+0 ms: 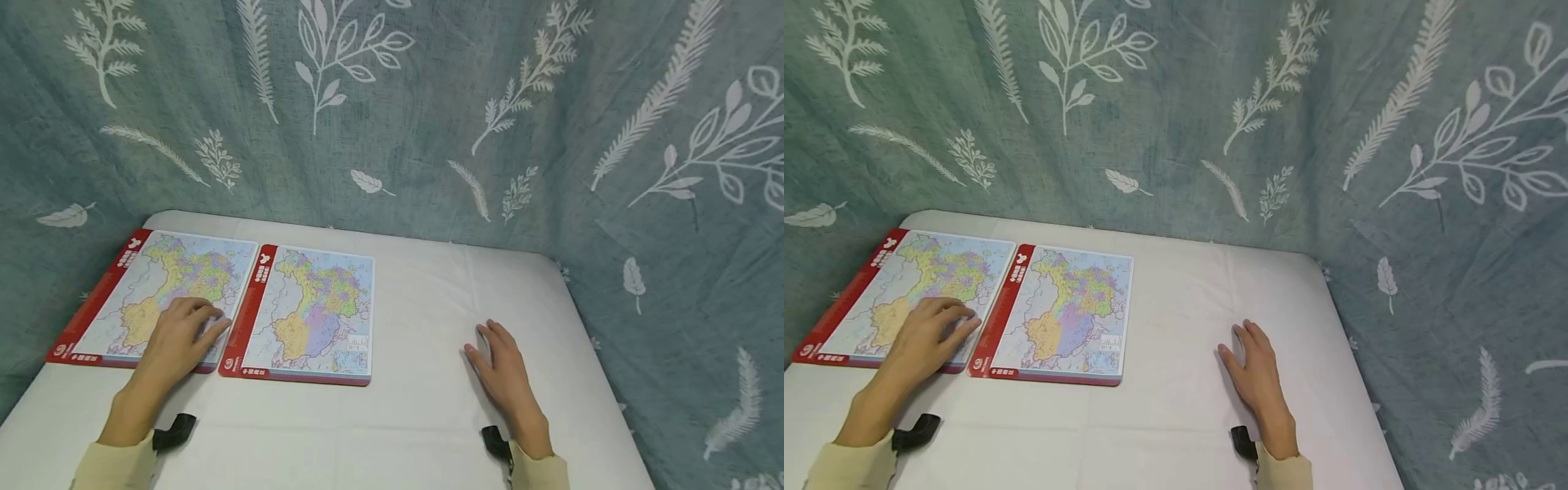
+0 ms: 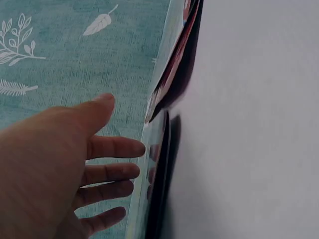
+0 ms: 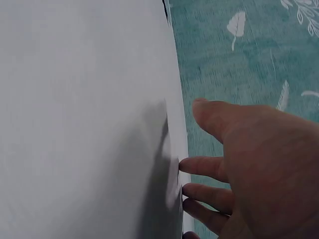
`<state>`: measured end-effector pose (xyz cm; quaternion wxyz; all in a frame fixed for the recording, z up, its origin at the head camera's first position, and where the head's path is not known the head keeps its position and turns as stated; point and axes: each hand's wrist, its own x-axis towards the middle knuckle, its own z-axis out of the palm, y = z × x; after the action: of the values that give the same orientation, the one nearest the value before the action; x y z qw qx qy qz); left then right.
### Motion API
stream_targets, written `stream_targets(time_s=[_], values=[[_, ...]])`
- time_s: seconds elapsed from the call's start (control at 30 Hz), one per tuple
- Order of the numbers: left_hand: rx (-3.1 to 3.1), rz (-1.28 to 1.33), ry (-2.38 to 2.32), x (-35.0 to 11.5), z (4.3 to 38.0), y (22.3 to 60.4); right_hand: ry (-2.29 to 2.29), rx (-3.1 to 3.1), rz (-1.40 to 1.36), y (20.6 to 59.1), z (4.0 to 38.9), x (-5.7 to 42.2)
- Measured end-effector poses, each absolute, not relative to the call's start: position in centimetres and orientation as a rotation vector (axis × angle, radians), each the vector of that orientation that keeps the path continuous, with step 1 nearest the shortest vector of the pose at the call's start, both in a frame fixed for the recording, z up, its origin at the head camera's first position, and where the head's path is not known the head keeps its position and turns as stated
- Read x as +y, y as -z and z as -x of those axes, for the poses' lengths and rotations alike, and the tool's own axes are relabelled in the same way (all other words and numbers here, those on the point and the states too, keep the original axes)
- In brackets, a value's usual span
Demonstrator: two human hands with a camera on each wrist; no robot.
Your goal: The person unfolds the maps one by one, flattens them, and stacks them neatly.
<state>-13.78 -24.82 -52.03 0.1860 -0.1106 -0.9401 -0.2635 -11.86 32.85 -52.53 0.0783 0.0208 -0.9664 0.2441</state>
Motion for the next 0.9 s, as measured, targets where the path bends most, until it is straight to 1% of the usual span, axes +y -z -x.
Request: stream_targets(time_s=[0.23,0.47,0.9], values=[[-2.681,0.306,0.766,-23.8,13.6,51.9,-0.757,-2.844,-0.183,52.4,11.8,30.3],[-2.729,0.340,0.718,-23.6,12.9,51.7,-0.810,-2.814,-0.333,52.9,11.0,25.9],[-2.652,0.170,0.906,-21.2,13.2,52.1,-1.005,-2.862,-0.522,52.3,9.9,17.2]])
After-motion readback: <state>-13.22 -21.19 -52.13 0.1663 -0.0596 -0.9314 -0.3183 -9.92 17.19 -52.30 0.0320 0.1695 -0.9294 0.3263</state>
